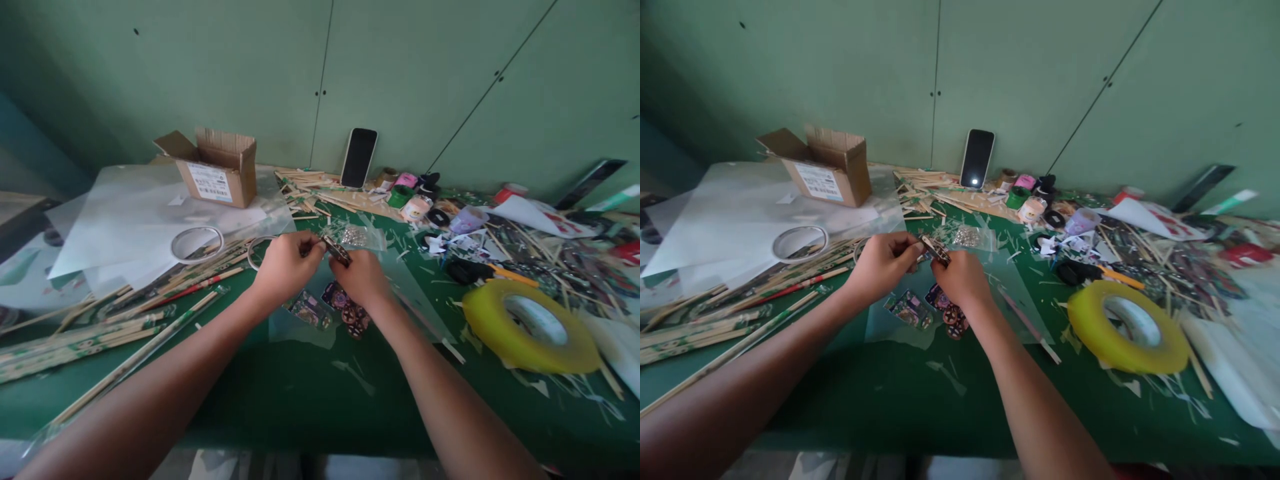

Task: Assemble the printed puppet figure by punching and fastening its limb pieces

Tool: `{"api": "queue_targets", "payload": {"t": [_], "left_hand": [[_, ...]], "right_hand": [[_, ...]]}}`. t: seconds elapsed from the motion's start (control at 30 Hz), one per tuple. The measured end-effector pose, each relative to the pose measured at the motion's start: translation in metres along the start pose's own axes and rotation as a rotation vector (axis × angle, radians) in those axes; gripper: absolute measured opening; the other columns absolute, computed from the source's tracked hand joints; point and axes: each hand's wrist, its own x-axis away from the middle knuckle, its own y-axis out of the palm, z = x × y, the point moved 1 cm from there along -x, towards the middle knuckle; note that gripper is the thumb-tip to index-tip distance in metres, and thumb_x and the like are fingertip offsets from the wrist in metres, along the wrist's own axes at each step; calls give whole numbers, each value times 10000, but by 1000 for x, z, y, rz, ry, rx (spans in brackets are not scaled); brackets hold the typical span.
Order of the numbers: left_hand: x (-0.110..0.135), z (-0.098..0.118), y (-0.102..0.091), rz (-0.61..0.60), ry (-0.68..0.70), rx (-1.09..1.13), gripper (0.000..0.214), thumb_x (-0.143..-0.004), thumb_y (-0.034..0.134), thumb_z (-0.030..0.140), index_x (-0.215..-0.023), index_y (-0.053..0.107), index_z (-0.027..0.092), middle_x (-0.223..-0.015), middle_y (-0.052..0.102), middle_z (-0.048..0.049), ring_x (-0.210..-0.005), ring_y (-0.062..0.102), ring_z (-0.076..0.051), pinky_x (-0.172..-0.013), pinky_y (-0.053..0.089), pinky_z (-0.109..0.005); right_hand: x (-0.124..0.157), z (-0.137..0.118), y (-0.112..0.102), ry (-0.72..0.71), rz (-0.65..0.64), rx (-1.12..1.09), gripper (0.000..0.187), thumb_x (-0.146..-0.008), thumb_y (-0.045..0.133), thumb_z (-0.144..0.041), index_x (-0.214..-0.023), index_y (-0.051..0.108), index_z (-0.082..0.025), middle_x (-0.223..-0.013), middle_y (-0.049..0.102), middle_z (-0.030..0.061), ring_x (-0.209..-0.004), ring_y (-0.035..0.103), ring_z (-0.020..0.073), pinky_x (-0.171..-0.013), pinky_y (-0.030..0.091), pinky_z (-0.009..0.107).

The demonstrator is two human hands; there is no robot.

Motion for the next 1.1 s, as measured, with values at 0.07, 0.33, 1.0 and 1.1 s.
{"api": "queue_targets", "payload": {"t": [0.07, 0.33, 1.0, 1.1], "left_hand": [[0, 0, -1, -3, 5, 7, 249, -857, 519, 290, -638, 580, 187, -541, 577, -1, -497, 474, -113, -513, 308, -272], [-3, -5, -1, -76, -17, -10, 282, -890, 492, 317, -662, 598, 190, -597, 644, -12, -491, 526, -108, -518, 355, -248], [-5, 2, -3, 13, -109, 140, 312, -841, 508, 238, -535, 529, 180, -439, 514, 45, -381, 422, -55, -434, 312, -213], [-5, 2, -3, -36, -183, 257, 290, -833, 503, 225, -547, 524, 182, -443, 516, 52, -355, 391, -50, -404, 296, -210]], "right_hand": [[-1, 3, 0, 13, 13, 17, 382, -817, 523, -270, -474, 354, -255, -452, 395, -4, -440, 406, 164, -465, 232, 302], [0, 4, -6, -41, 23, 143, 277, -889, 525, -351, -649, 582, -224, -549, 565, 49, -489, 503, 201, -493, 253, 300], [10, -8, -13, -158, 88, 249, 285, -921, 506, -353, -722, 618, -182, -595, 634, 76, -502, 532, 172, -489, 215, 282], [11, -10, -13, -167, 92, 264, 272, -920, 509, -351, -734, 616, -184, -613, 644, 78, -521, 548, 180, -491, 220, 279]]}}
